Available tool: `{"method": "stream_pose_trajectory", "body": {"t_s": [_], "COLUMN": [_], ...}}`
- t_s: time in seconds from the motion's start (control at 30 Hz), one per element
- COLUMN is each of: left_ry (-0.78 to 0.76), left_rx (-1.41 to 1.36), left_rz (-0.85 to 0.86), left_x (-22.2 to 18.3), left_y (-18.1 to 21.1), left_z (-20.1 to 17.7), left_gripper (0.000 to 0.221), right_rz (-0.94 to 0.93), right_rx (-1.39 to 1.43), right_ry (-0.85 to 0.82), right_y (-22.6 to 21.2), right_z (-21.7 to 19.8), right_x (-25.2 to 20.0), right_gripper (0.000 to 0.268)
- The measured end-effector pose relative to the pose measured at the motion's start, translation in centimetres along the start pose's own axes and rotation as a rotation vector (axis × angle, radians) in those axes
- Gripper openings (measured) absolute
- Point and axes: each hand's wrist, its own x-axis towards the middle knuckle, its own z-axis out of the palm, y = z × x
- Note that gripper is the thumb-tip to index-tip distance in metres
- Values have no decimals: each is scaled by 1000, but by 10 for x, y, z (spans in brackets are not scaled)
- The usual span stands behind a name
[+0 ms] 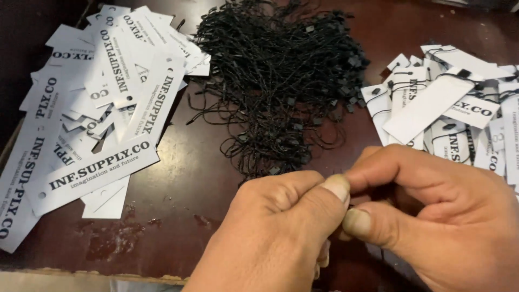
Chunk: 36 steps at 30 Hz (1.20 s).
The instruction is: Manually attaching plastic string fasteners to paper clothing tags by threading the string through a pre-punched hole and snapping the fastener ends together.
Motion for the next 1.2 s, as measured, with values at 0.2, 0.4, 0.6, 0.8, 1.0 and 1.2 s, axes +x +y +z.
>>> {"method": "stream_pose_trajectory", "body": {"t_s": [0.2,0.4,0.6,0.8,1.0,1.2], "left_ry": [26,134,216,257,305,129], "left_rx": [228,944,813,492,141,90], "left_rz": [-82,-115,-37,-88,-212,-208], "left_x": [-13,-11,-8,-5,6,9], "left_y": [-40,-133,-171,-135,-69,-22], "left_z": [22,-6,-13,-13,7,18], "left_gripper": [25,60,44,13,10,10], "right_rz": [72,75,-22,-6,-1,-6], "right_rx": [58,203,210,212,290,398], "right_ry": [15,33,-17,-21,7,79], "right_y": [3,12,22,23,23,30], "right_z": [11,22,29,30,33,28], "right_x": [7,14,17,15,14,9], "right_gripper": [9,6,6,6,4,2]}}
